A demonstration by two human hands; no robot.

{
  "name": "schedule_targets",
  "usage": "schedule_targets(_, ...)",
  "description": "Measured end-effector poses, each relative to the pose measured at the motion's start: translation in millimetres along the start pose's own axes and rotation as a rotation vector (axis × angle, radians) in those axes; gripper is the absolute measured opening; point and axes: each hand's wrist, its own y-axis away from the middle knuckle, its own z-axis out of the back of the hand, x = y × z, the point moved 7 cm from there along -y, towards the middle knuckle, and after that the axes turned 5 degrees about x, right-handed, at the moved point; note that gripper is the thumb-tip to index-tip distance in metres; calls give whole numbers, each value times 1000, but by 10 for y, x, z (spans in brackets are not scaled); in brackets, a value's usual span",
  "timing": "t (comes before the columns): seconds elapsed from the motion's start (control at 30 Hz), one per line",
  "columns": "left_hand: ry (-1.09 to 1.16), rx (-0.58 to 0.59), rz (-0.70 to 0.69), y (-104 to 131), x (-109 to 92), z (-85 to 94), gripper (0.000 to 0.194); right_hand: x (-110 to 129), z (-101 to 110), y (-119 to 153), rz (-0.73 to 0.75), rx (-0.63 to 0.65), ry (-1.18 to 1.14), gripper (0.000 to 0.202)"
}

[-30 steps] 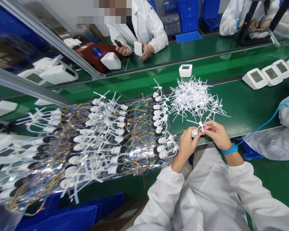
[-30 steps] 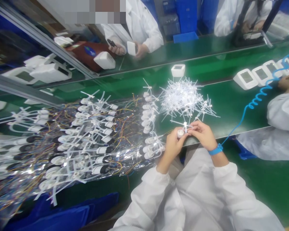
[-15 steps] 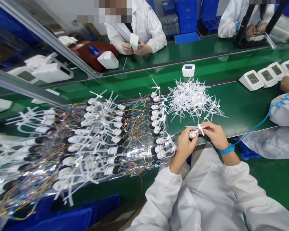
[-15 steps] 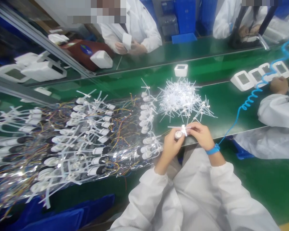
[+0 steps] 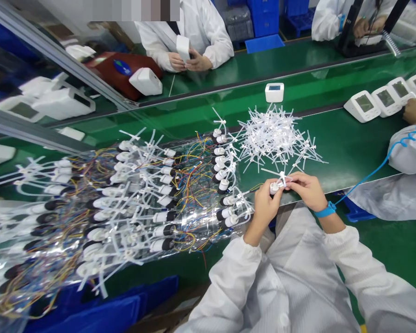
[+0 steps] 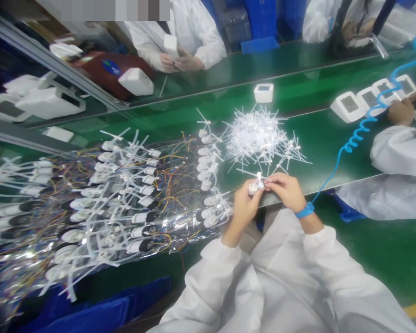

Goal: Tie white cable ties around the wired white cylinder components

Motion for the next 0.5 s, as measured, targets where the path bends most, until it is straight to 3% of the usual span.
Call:
schedule_targets(0.23,9,-16,-14,-19,-16,16,8,22,-3,-38,-6,39,80,21)
schedule_targets(0.5,51,-1,9,-30,-61,-11,16,-128,-4,-11,-120,13,-128,37)
